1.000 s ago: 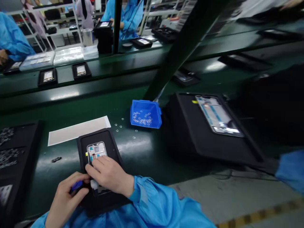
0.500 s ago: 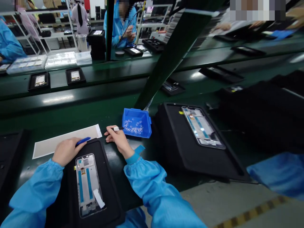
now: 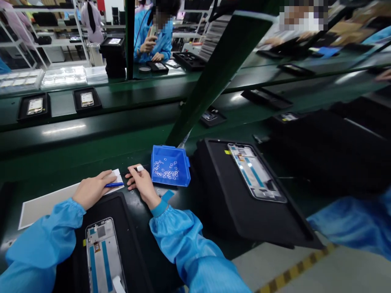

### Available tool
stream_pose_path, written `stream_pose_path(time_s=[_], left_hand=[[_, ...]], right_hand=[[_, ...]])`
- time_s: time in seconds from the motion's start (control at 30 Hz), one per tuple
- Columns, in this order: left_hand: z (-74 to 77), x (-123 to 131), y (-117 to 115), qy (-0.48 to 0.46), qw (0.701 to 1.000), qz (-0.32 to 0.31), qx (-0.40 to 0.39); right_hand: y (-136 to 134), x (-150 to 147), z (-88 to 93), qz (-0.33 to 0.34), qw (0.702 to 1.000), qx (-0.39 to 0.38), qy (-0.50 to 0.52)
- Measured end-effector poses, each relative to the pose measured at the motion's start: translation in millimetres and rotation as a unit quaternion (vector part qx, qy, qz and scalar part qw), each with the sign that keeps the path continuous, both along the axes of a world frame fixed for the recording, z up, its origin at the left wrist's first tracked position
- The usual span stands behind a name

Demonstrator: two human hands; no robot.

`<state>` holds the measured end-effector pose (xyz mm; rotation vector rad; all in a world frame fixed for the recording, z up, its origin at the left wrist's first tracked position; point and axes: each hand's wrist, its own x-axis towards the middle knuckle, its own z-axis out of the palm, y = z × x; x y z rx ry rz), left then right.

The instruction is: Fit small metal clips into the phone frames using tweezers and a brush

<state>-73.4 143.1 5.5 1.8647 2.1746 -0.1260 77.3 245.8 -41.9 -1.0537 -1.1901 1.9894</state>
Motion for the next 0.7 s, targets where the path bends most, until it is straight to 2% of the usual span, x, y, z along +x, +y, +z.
stream_pose_path(time_s=[0.3, 0.7], left_hand=[[-3.2, -2.9, -6.5, -0.013, 0.999, -0.038, 0.014], [-0.7, -0.2, -2.5, -0.006, 0.999, -0.034, -0.004]], right_hand=[[0.3, -4.2, 4.6, -0.007, 1.0, -0.003, 0.007], [15.6, -16.8, -1.3, -0.011, 0.997, 0.057, -0.043]])
